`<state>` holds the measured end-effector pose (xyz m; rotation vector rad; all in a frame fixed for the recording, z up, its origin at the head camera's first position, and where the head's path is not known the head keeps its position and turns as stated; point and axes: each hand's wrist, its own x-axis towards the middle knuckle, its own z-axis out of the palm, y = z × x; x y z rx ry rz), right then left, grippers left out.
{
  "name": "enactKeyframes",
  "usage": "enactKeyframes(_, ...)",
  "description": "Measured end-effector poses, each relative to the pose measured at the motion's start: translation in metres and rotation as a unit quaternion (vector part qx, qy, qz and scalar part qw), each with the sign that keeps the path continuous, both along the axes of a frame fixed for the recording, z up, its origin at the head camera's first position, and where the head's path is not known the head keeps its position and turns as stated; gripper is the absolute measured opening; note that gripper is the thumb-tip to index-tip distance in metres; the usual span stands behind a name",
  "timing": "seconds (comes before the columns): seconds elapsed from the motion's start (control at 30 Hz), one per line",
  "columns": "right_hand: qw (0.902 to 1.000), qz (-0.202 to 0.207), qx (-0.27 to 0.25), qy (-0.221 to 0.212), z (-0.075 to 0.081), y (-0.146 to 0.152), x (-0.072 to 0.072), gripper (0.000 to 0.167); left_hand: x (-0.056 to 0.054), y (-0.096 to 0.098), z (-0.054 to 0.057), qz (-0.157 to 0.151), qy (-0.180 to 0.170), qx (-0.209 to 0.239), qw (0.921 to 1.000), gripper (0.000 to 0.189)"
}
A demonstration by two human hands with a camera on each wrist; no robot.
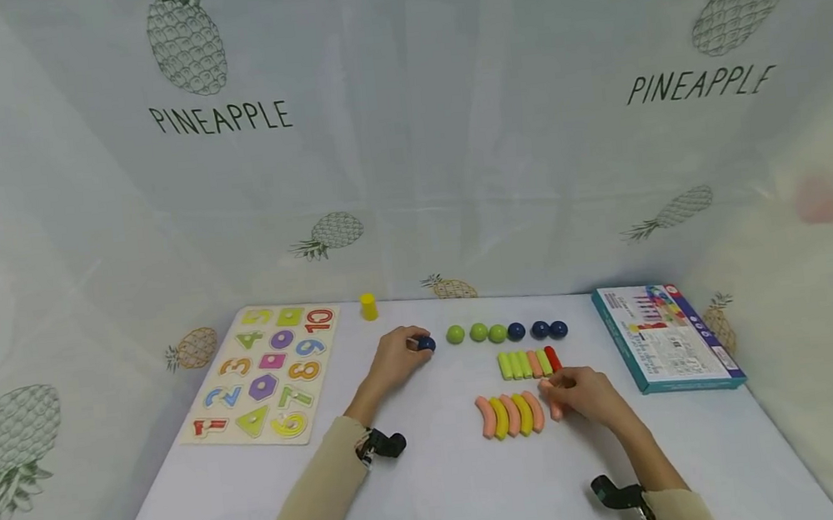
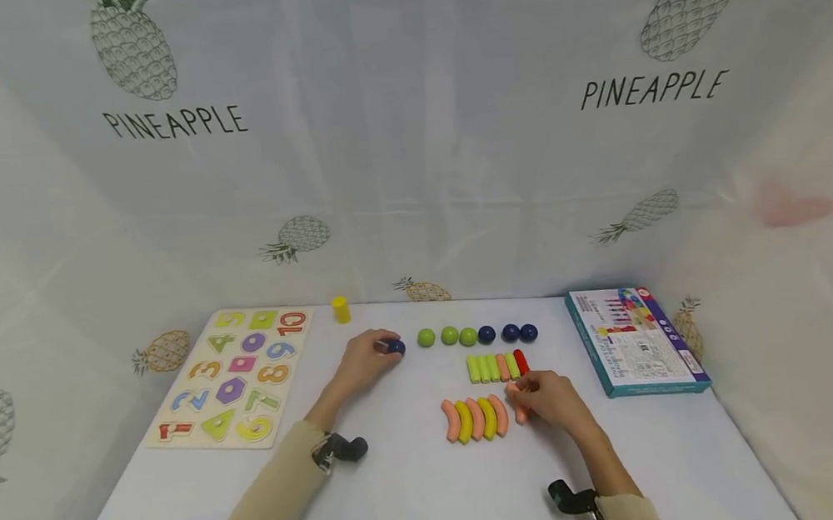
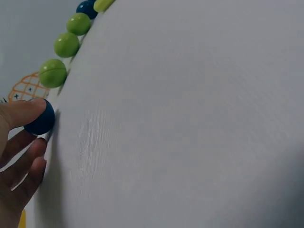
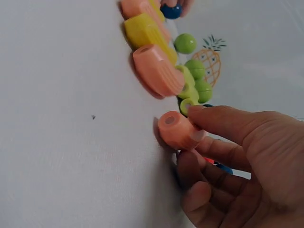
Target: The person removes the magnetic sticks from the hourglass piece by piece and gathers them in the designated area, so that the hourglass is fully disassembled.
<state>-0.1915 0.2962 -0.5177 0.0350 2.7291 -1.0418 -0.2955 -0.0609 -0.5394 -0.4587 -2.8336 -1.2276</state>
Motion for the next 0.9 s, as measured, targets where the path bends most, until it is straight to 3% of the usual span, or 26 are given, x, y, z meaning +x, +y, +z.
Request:
enactKeyframes(0.2, 0.9999, 0.003, -0.012, -0.002, -0.003, -0.004, 0.005, 0.040, -0.010, 0.006, -0.003, 0.022, -0.006, 0.010, 0.9997, 0.037)
enactKeyframes(0.5, 0.9997, 0.004, -0.018, -0.013, 0.002, -0.009, 0.007, 0.045, -0.011, 0.013, -0.001, 0.041, -0.003, -0.009, 0.9991, 0.039)
enactKeyframes(0.9, 0.9995, 0.010, -0.022, -0.018, -0.003, -0.010, 0.013, 0.036, -0.013, 0.016, -0.011, 0.047, -0.005, -0.006, 0.9988, 0.044)
